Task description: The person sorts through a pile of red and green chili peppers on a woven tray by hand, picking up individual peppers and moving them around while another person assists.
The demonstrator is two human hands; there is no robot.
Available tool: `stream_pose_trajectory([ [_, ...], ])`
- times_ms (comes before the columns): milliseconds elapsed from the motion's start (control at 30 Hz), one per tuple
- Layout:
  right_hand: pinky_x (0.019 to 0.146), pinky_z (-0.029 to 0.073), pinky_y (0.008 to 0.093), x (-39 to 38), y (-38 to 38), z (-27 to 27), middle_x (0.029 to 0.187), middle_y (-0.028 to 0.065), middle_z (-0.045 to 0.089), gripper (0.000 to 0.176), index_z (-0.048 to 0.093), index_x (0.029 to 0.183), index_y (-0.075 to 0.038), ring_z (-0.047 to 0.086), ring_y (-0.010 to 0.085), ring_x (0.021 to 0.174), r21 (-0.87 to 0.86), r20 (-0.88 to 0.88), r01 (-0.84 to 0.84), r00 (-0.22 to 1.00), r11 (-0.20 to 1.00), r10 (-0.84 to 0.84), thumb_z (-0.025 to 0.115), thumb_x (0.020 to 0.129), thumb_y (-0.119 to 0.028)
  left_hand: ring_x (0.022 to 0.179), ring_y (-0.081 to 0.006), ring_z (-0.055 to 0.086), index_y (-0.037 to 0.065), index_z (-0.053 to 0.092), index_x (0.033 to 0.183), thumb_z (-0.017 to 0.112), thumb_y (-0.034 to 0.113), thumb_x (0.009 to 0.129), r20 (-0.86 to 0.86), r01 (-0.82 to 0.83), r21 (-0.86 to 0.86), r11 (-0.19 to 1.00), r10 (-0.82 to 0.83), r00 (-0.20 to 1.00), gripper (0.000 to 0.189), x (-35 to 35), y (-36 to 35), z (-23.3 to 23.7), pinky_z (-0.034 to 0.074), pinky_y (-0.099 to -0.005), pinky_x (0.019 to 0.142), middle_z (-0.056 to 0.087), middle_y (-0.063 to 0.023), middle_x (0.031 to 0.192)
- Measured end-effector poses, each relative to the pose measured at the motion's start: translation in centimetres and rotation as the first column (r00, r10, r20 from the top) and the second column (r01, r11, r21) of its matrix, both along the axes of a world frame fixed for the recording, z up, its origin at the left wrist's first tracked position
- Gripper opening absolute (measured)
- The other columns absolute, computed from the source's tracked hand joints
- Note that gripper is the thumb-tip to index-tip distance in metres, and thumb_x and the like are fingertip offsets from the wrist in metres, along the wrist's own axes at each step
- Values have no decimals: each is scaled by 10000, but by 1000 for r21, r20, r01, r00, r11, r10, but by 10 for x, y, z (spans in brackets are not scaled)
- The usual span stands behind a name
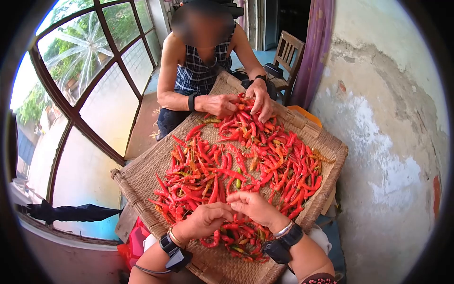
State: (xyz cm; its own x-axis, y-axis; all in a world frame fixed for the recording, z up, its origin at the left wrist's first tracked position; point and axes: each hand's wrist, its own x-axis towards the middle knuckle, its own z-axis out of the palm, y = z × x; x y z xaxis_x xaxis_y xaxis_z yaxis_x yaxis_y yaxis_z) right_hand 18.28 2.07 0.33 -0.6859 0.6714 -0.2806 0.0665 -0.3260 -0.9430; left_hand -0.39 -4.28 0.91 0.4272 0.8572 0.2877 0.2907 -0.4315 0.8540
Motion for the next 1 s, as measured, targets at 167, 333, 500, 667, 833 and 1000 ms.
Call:
stream_pose_trajectory([
  [167,751,453,228,3,-1,-9,980,44,546,277,528,1104,4,543,109,883,-31,-60,-145,988,989,143,531,884,-165,834,-207,590,26,587,861,504,-99,732,131,90,-126,988,-73,989,198,-3,0,-3,468,-297,749,596,-79,852],
  [333,872,407,280,9,8,-11,1099,52,456,316,531,1094,11,484,135,1018,272,-32,-256,961,928,274,591,852,-182,845,-131,564,1,593,894,462,-107,801,382,213,-350,912,-68,922,194,-6,0,-8,459,-261,756,588,-47,905],
  [500,714,438,230,9,10,-2,851,-1,558,281,562,1059,-20,536,96,779,46,26,-371,929,928,370,608,822,-164,865,-102,555,15,564,1004,431,-82,832,484,287,-493,821,-15,875,238,-10,-3,-6,460,-240,762,552,-32,992],
  [667,555,417,189,16,18,5,688,-28,535,192,578,994,-8,479,37,574,126,360,-260,911,957,200,560,830,-106,807,-159,585,40,538,1076,537,0,803,-84,-374,-110,921,367,927,276,-10,1,-7,473,-272,636,544,-77,990],
  [833,637,473,258,7,25,2,977,91,547,539,316,1288,-20,563,138,737,106,-319,370,892,923,-320,573,824,-113,718,-264,597,55,576,987,615,143,762,-462,-452,120,884,453,763,245,-15,-2,-8,482,-351,601,564,-106,912],
  [1000,724,470,251,11,27,-17,1045,114,545,503,389,1266,-5,565,123,840,240,1,306,949,921,-315,594,815,-90,721,-284,588,69,557,957,646,265,736,-743,-342,46,939,261,617,309,-14,-2,-20,485,-378,576,552,-93,866],
])
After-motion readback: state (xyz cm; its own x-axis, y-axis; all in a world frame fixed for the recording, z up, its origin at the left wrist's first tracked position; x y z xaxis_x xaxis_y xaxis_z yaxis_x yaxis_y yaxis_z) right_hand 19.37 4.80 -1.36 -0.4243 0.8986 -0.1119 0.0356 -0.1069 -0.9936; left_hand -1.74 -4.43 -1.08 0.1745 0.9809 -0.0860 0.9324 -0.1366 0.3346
